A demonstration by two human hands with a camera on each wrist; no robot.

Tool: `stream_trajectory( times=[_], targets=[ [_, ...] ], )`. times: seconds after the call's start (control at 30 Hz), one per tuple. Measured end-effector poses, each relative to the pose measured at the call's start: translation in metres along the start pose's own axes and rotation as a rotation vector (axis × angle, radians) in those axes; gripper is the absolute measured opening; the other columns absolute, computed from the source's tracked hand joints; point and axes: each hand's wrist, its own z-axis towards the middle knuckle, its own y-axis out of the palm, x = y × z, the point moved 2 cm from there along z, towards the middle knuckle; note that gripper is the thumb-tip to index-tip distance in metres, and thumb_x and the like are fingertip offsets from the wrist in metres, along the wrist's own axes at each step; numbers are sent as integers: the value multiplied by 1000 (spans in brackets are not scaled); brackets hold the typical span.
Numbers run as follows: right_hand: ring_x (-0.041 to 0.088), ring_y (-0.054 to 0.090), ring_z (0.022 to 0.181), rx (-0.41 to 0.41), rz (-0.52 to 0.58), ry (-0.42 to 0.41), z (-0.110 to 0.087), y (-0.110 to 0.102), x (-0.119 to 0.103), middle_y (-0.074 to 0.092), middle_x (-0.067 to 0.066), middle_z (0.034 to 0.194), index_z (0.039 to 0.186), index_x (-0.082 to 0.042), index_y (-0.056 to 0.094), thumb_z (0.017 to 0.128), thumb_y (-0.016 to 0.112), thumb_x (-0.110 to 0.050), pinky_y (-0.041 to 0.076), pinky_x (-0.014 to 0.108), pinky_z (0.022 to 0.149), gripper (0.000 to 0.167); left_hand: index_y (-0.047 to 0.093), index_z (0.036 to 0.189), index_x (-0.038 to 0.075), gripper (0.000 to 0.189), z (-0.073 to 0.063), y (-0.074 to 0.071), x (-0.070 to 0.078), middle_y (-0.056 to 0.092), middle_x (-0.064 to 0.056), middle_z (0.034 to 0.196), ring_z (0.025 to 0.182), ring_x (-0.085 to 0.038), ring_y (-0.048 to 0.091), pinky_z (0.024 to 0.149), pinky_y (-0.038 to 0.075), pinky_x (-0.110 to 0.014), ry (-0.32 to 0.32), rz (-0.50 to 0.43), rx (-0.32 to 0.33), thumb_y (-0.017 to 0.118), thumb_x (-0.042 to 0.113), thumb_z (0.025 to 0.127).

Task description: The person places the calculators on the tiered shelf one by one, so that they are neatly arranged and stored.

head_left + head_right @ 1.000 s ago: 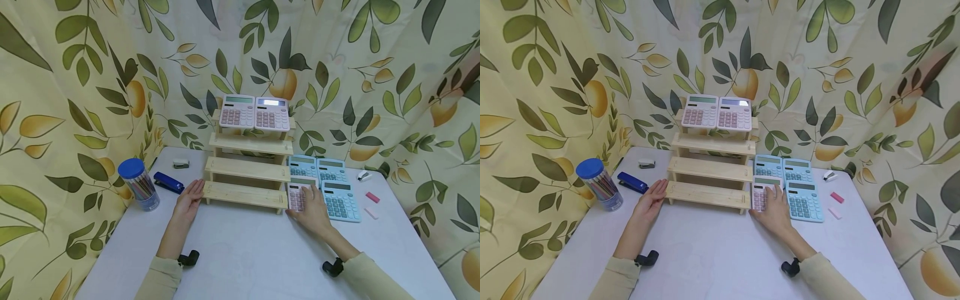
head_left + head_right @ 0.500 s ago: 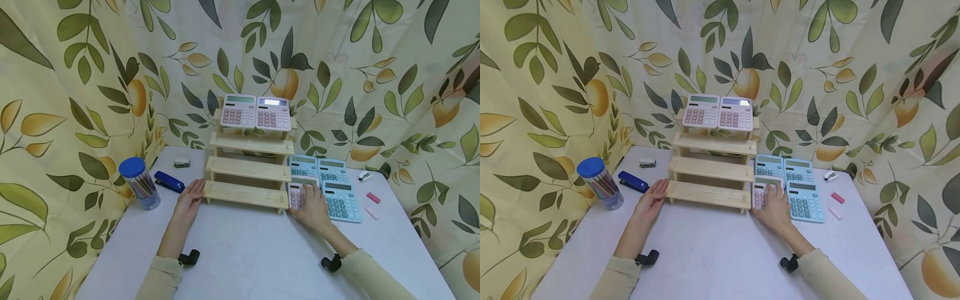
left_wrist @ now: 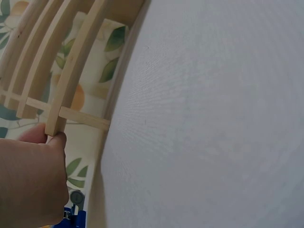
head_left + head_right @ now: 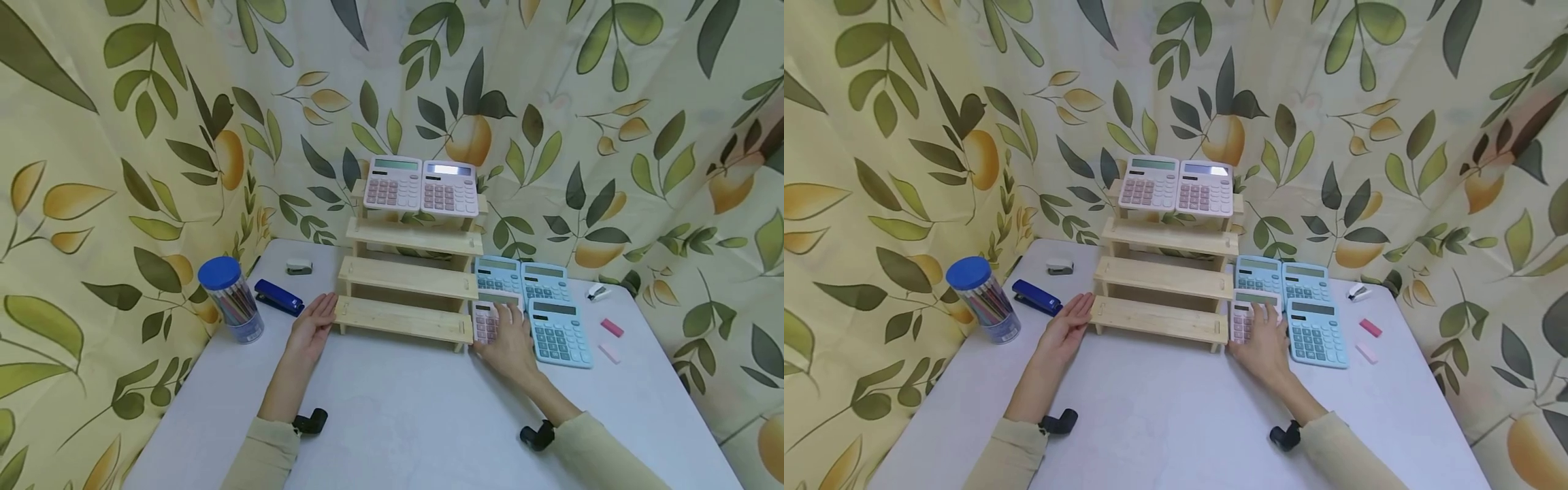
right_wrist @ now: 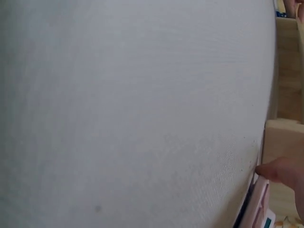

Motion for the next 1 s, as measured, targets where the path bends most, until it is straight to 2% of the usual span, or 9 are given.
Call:
stream_trajectory(
  times=[0.4,0.6,0.83,1.0],
  targets=[
    [55,28,141,94,42,-3,-4,0,-1,27,29,161,156,-2,37,64,97,-22,29,85,101,111,17,165,0,77,0,1,-1,28,-20,169,155,-28,32,124,32,-33,5,4,1,35,-28,96],
    [53,27,143,126,62,-20,-5,-1,-3,28,28,161,155,-1,38,64,96,-21,26,85,103,110,18,165,0,76,1,0,0,29,-20,168,154,-27,33,124,32,-33,5,7,12,36,-27,96],
    [51,29,143,177,84,-28,-8,-8,-4,29,28,159,156,0,36,62,97,-20,32,78,103,114,18,165,-1,75,0,1,0,29,-20,168,155,-27,32,124,31,-33,10,14,6,35,-27,97],
    [53,31,142,207,125,-35,-8,-15,-5,28,28,159,157,-2,36,61,94,-15,30,78,104,113,17,165,-1,76,0,1,0,29,-20,168,155,-28,32,124,31,-33,11,7,4,35,-28,96]
  ],
)
